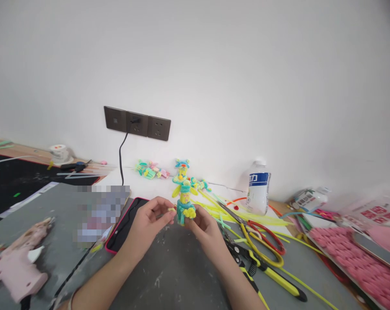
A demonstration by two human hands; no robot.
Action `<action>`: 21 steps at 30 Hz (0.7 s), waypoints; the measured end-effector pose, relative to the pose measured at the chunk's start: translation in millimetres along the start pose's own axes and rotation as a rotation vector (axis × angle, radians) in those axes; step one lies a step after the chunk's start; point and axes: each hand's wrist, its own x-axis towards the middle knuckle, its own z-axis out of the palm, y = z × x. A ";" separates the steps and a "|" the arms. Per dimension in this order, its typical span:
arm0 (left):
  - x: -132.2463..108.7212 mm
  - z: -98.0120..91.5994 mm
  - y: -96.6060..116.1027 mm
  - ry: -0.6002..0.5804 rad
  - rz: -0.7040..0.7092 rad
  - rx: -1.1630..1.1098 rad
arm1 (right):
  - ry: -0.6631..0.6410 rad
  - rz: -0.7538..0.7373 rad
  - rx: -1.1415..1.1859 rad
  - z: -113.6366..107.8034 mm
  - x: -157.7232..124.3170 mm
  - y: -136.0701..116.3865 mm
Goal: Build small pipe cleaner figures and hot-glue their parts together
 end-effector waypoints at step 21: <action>-0.3 1.0 0.6 0.030 -0.076 -0.078 | -0.010 -0.007 -0.038 -2.8 -1.3 3.2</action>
